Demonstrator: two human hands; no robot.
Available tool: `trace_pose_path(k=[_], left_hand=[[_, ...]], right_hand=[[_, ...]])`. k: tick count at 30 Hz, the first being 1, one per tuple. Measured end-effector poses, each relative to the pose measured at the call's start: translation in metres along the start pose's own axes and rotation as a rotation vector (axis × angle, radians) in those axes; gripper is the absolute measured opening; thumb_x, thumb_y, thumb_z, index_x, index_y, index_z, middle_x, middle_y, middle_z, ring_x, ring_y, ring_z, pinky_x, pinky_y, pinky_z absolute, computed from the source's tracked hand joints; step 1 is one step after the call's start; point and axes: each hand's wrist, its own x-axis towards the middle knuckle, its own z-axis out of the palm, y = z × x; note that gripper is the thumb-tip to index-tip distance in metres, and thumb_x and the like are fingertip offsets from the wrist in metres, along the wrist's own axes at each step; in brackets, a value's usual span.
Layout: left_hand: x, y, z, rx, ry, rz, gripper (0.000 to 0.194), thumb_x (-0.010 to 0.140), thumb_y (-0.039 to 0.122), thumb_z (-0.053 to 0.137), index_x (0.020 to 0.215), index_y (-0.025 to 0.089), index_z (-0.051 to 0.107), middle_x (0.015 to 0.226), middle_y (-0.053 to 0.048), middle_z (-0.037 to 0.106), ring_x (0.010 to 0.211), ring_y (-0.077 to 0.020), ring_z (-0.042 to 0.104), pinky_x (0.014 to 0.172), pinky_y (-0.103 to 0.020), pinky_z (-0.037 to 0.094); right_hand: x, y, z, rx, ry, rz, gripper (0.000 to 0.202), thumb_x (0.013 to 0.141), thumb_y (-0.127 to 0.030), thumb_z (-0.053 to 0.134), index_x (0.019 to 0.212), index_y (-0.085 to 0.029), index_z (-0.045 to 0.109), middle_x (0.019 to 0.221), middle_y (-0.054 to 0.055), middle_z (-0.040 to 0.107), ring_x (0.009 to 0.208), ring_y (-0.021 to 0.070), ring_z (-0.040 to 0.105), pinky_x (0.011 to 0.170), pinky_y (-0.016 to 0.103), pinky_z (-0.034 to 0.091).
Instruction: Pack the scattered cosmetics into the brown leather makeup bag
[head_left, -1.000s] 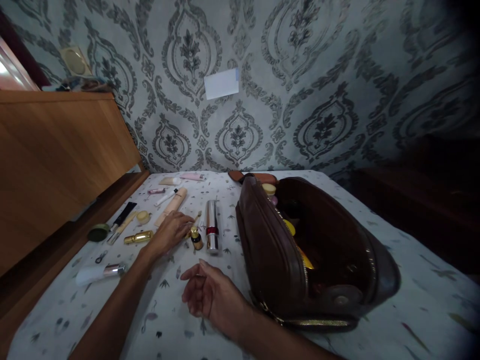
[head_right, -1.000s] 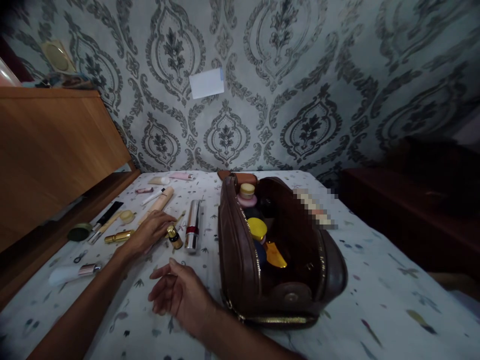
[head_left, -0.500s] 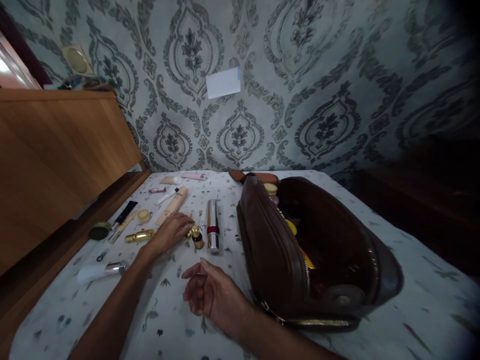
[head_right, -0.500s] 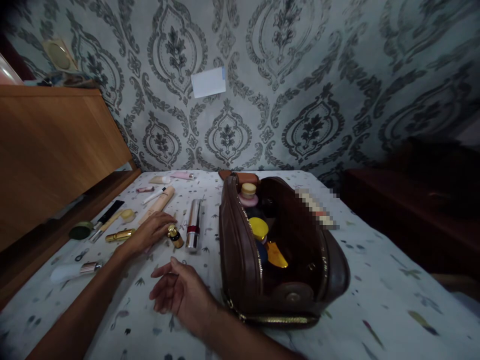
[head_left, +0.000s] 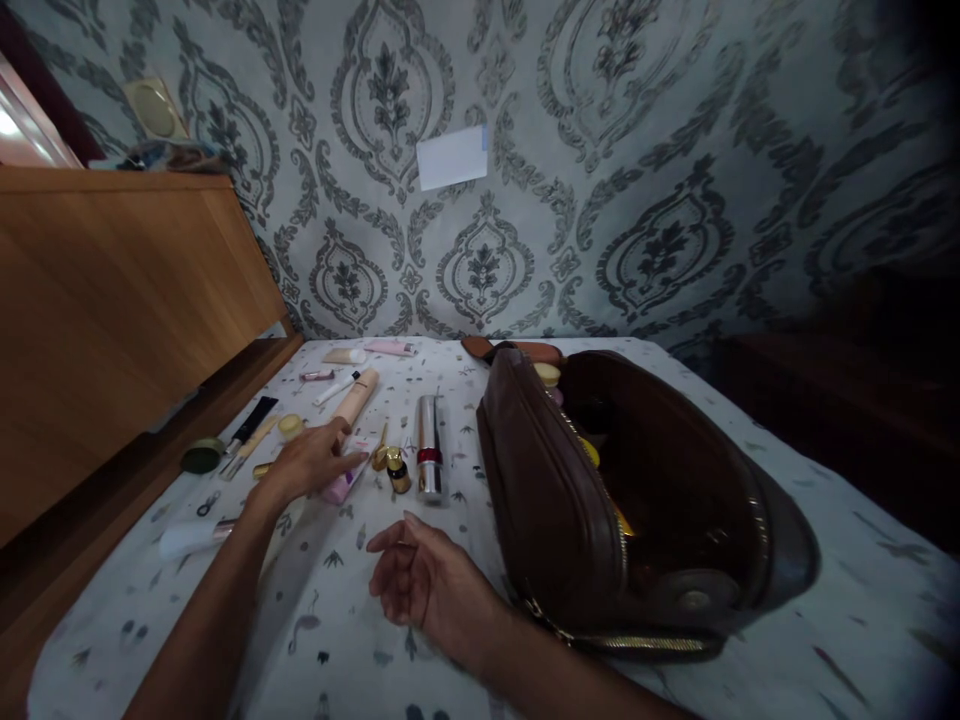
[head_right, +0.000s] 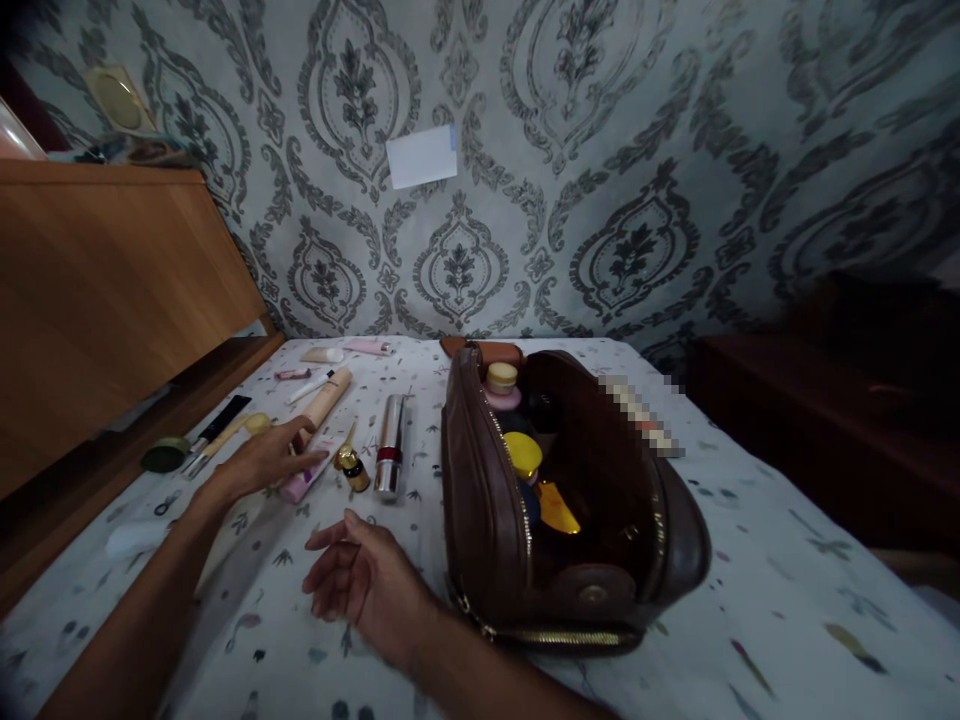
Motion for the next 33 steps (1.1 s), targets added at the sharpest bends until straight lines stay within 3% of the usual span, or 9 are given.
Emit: trace_pose_path(k=[6,14,18,22,24,33], left_hand=[[-0.004,0.016,0.006,0.096,-0.09,-0.074,0.048,0.078,0.048,0.058,0.118,0.023,0.053,0.102,-0.008,0.068,0.091,-0.0257,0.065,0.066,-0.03,0.043],[-0.005,0.027,0.003,0.115,-0.083,-0.123,0.048,0.08,0.04,0.059,0.122,0.021,0.05,0.114,-0.011,0.067,0.101,-0.0273,0.064,0.075,-0.031,0.045],[-0.003,0.019,0.004,0.14,0.004,-0.124,0.038,0.087,0.05,0.051,0.113,0.023,0.054,0.105,-0.009,0.07,0.094,-0.0269,0.065,0.071,-0.032,0.044],[0.001,0.01,0.007,0.289,0.244,-0.16,0.03,0.095,0.035,0.036,0.106,0.02,0.059,0.102,-0.012,0.071,0.098,-0.0285,0.062,0.077,-0.036,0.045],[0.004,0.006,0.011,0.366,0.305,-0.132,0.03,0.094,0.03,0.036,0.102,0.017,0.061,0.105,-0.015,0.069,0.104,-0.031,0.059,0.085,-0.04,0.044],[0.007,0.001,0.019,0.383,0.267,-0.16,0.03,0.088,0.037,0.045,0.101,0.014,0.06,0.101,-0.017,0.069,0.105,-0.0362,0.059,0.087,-0.047,0.043]], right_hand=[[0.0,-0.001,0.0,-0.008,0.001,0.012,0.051,0.078,-0.061,0.065,0.088,-0.011,0.064,0.066,0.004,0.069,0.048,0.0102,0.059,0.05,0.024,0.034],[0.0,0.0,0.0,-0.005,-0.01,-0.001,0.051,0.077,-0.061,0.066,0.087,-0.011,0.064,0.065,0.004,0.069,0.048,0.0102,0.058,0.05,0.023,0.034],[0.001,0.001,-0.002,-0.008,-0.014,0.004,0.052,0.077,-0.062,0.065,0.087,-0.012,0.064,0.065,0.004,0.069,0.047,0.0101,0.058,0.049,0.023,0.034],[0.001,0.002,-0.003,0.0,-0.014,0.012,0.05,0.077,-0.061,0.066,0.087,-0.012,0.064,0.066,0.004,0.068,0.048,0.0099,0.057,0.05,0.023,0.034],[0.001,0.002,-0.003,-0.001,-0.021,0.0,0.049,0.077,-0.06,0.066,0.087,-0.011,0.064,0.066,0.004,0.068,0.048,0.01,0.057,0.05,0.024,0.032],[0.001,0.002,-0.003,-0.009,0.002,0.007,0.053,0.075,-0.064,0.065,0.087,-0.012,0.063,0.065,0.004,0.068,0.046,0.01,0.057,0.049,0.023,0.031]])
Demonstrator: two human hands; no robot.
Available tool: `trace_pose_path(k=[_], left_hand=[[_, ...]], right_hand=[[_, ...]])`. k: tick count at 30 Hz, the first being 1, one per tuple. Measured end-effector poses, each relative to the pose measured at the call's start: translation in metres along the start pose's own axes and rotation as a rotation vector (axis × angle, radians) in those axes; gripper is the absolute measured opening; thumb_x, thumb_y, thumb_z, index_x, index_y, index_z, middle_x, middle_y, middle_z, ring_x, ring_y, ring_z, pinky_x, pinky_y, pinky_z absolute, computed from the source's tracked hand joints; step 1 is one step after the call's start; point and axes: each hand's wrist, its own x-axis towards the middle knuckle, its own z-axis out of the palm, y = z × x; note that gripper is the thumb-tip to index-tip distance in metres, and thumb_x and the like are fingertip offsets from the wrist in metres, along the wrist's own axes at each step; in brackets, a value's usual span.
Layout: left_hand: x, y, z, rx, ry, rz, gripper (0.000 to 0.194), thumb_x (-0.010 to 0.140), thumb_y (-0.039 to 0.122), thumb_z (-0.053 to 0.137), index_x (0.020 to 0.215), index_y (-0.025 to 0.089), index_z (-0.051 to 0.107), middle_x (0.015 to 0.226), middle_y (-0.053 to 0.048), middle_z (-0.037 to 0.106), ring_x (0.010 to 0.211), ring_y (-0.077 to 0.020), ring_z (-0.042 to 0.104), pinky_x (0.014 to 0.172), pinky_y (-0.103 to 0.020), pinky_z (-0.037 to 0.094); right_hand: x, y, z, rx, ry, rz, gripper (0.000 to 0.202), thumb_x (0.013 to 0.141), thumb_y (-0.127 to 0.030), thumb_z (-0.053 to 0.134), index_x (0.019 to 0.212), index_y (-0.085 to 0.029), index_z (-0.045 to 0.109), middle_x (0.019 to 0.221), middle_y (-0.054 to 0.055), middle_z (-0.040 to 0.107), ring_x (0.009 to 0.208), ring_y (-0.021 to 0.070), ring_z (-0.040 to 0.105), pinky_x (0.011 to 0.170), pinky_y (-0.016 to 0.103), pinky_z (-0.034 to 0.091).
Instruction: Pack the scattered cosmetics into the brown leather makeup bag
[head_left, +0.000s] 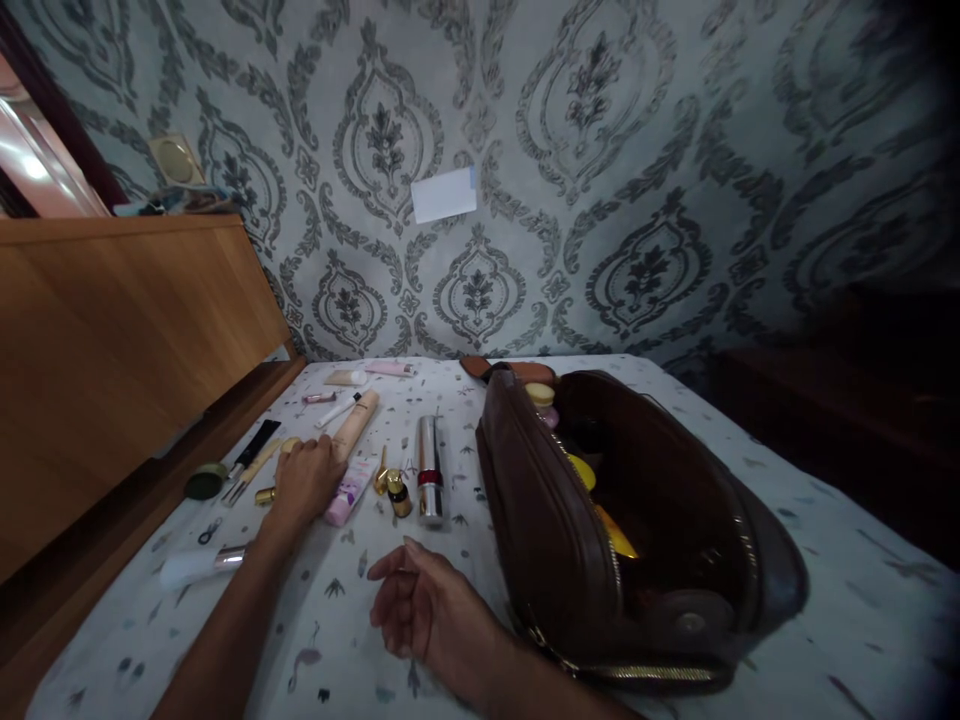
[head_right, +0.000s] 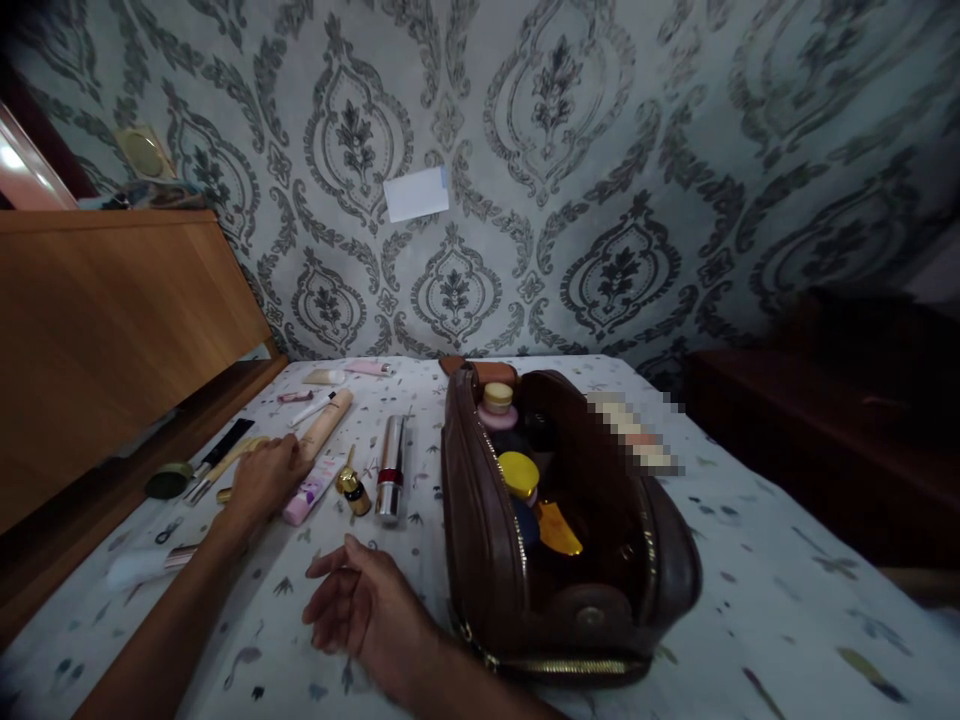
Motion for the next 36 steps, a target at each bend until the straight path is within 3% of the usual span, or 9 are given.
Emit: trace_pose_path(k=[14,19,26,32,36], left_hand=[[0.0,-0.005,-0.01,-0.03,-0.102,-0.011,0.025,0.085,0.034,0.049,0.101,0.018,0.06,0.096,-0.013,0.072,0.098,-0.0295,0.063,0.077,-0.036,0.042],[0.011,-0.011,-0.014,-0.081,-0.055,0.026,0.026,0.092,0.035,0.042,0.098,0.019,0.062,0.104,-0.011,0.071,0.104,-0.0295,0.06,0.083,-0.037,0.042],[0.078,-0.009,-0.017,-0.104,-0.032,0.043,0.031,0.092,0.024,0.041,0.119,0.019,0.055,0.124,-0.013,0.064,0.115,-0.0267,0.058,0.09,-0.036,0.044],[0.144,-0.004,0.001,-0.104,-0.087,0.047,0.043,0.089,0.024,0.049,0.132,0.021,0.046,0.134,-0.012,0.058,0.119,-0.0274,0.056,0.09,-0.037,0.046],[0.18,-0.003,0.013,-0.086,-0.077,0.052,0.045,0.093,0.026,0.051,0.136,0.018,0.044,0.134,-0.014,0.055,0.118,-0.0286,0.055,0.094,-0.045,0.047]], right_hand=[[0.0,0.001,-0.001,-0.004,-0.003,-0.01,0.052,0.08,-0.064,0.061,0.086,-0.012,0.064,0.063,0.004,0.067,0.046,0.01,0.056,0.05,0.023,0.032],[0.002,0.003,-0.002,0.006,-0.001,-0.007,0.052,0.076,-0.064,0.064,0.085,-0.013,0.065,0.062,0.004,0.067,0.043,0.0096,0.055,0.044,0.022,0.029],[0.007,0.001,-0.006,-0.011,-0.013,0.026,0.055,0.077,-0.068,0.06,0.085,-0.014,0.065,0.06,0.003,0.067,0.043,0.0104,0.056,0.045,0.022,0.033],[0.012,0.004,-0.014,-0.041,-0.018,0.042,0.064,0.068,-0.075,0.063,0.085,-0.014,0.066,0.061,0.005,0.067,0.049,0.0129,0.06,0.05,0.022,0.036],[0.019,0.009,-0.018,-0.075,0.021,-0.031,0.069,0.06,-0.077,0.068,0.079,-0.011,0.07,0.057,0.005,0.064,0.052,0.0126,0.059,0.051,0.021,0.034]])
